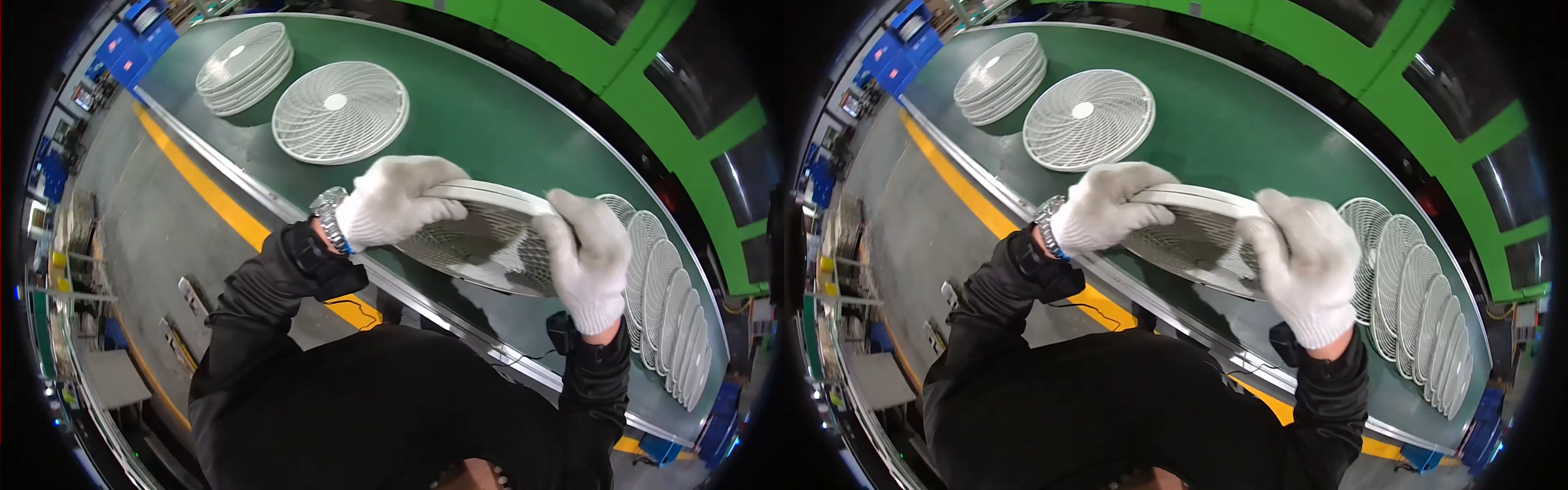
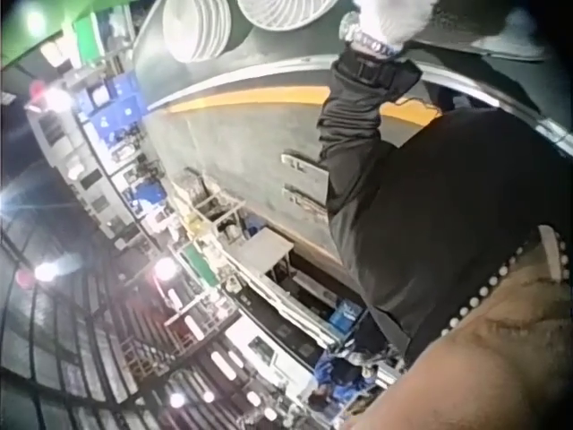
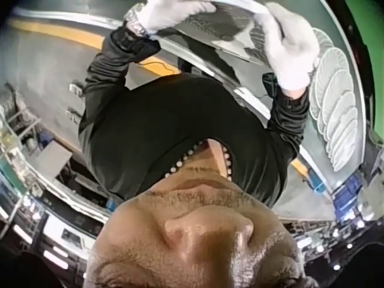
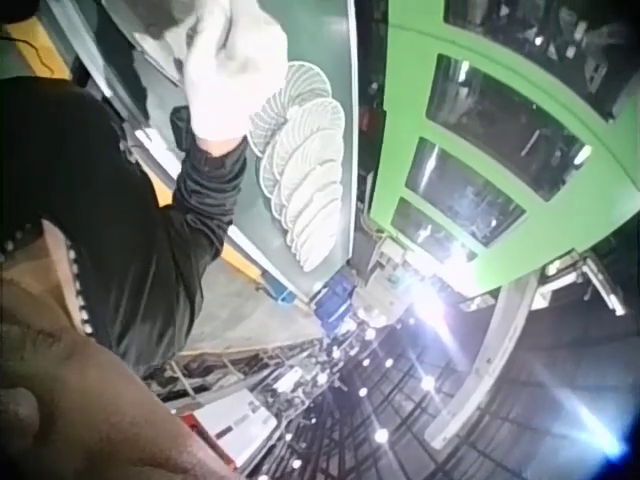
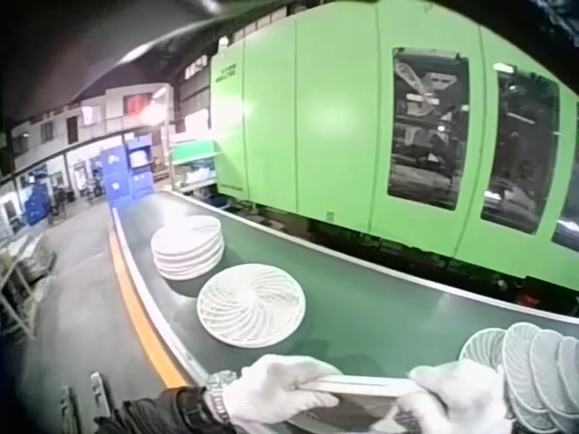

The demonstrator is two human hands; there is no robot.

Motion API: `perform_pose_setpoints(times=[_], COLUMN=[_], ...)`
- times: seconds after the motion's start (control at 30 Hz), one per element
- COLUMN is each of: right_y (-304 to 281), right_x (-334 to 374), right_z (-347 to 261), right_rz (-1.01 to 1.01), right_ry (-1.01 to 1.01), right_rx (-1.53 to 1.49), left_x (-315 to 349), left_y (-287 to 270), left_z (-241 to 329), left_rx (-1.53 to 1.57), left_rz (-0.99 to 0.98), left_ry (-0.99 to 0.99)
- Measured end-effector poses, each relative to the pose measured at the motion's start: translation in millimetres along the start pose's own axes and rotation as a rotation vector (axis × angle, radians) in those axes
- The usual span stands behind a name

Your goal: The person assembles fan grilles on a conveyor belt by picking up individual covers, aligning them with others, and pressing them together by hand. They also turn grilles over, move stacks along the belt, and briefly handle a mobile phone.

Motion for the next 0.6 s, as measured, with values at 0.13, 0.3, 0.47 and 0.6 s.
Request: perform_pose_setpoints(times=[0.13, 0.3, 0.47, 0.6], right_y=[-0.7, 34.0, 69.1, 88.9], right_x=[16.3, 128.3, 237.7, 275.7], right_z=[14.5, 99.3, 93.8, 78.5], right_rz=[0.072, 0.163, -0.151, -0.191], right_ry=[0.1, 0.836, 1.235, 1.288], right_rx=[0.071, -0.286, -0.239, -0.255], left_x=[6.0, 51.4, 57.0, 75.9], left_y=[-49.2, -212.7, -285.4, -337.5], left_z=[-33.7, -230.0, -343.6, -405.7], left_rx=[-0.071, 0.564, 1.052, 1.042], left_rz=[0.187, 0.795, 1.077, 1.305], left_ry=[-0.222, -0.149, -0.232, -0.274])
Point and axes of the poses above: each hand's wrist, its own x-axis away from the middle knuckle, its own y-axis out of the palm, z = x × y, the point moved 5 cm from there along -x, towards the middle knuckle, and after that the axes turned 14 degrees about x, right-handed, at the moved point
